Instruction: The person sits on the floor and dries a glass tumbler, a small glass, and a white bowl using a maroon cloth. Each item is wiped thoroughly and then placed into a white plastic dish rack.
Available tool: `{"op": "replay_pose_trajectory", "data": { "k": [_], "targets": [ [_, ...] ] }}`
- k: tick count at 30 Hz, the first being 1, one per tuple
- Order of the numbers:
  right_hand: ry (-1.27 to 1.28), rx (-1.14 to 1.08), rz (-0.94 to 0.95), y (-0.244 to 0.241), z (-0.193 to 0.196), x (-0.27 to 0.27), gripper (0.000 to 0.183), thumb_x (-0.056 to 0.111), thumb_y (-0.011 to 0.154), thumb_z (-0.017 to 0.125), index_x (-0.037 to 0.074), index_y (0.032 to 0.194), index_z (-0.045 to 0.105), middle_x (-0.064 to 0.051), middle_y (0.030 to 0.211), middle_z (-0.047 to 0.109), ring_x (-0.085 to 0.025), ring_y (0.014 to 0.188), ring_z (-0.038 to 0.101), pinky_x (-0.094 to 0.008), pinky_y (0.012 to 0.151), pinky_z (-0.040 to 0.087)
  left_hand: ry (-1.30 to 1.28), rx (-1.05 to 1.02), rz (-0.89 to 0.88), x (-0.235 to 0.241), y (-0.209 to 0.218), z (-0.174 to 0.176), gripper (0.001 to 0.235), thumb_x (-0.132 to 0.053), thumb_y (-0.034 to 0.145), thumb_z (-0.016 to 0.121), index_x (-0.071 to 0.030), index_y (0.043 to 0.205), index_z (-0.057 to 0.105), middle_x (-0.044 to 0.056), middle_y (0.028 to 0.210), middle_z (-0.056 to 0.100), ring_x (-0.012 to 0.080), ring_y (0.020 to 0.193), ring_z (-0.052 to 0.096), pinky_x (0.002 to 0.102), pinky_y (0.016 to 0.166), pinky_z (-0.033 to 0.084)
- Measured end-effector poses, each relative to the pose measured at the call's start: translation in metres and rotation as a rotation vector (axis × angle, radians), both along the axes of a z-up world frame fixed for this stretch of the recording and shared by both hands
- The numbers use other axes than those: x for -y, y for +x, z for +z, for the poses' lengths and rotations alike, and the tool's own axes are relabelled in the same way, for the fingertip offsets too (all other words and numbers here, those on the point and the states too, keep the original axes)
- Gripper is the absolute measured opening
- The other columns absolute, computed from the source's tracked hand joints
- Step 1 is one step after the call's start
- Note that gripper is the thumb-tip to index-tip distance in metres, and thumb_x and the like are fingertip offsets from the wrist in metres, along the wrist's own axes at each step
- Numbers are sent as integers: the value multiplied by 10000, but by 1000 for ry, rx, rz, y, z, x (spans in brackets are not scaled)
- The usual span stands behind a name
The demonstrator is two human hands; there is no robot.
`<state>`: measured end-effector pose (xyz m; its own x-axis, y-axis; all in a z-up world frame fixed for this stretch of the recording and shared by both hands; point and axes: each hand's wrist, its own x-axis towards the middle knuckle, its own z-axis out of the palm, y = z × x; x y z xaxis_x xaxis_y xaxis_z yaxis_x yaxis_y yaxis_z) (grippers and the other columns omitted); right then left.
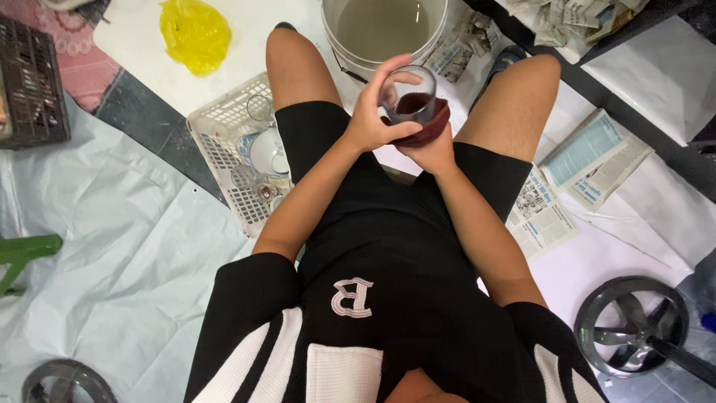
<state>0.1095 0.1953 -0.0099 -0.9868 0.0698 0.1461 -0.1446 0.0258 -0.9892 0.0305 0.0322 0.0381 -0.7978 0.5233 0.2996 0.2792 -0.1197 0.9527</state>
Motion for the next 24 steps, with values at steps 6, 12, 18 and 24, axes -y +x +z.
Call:
{"op": "replay_pose_trajectory", "data": {
  "k": [6,12,18,24],
  "targets": [
    [18,37,59,0,-18,1,699,40,709,923,16,1313,571,-103,1237,697,-208,1136,698,-382,981,589,47,2,-143,4,-12,-46,803,-393,803,886,-59,1440,530,87,1321,634,207,1278,623,365,1100,485],
    [-17,81,34,-4,-35,12,725,36,715,902,20,1336,529,-87,1233,672,-188,1124,676,-358,964,578,144,83,-95,7,-11,-62,711,-348,857,846,-38,1411,526,96,1413,583,214,1282,606,369,1098,485],
    [-61,66,71,-6,-25,18,736,44,742,879,33,1365,489,-77,1259,658,-182,1153,668,-350,982,574,93,128,-35,12,-10,-58,658,-296,848,842,-3,1377,582,113,1243,676,208,1221,646,366,1109,496],
    [21,39,95,-8,-18,19,737,64,766,908,16,1379,502,-99,1294,651,-207,1190,662,-364,1022,559,94,154,0,14,-8,-60,668,-267,817,853,17,1358,584,120,1222,685,208,1194,660,361,1097,509]
  ]
}}
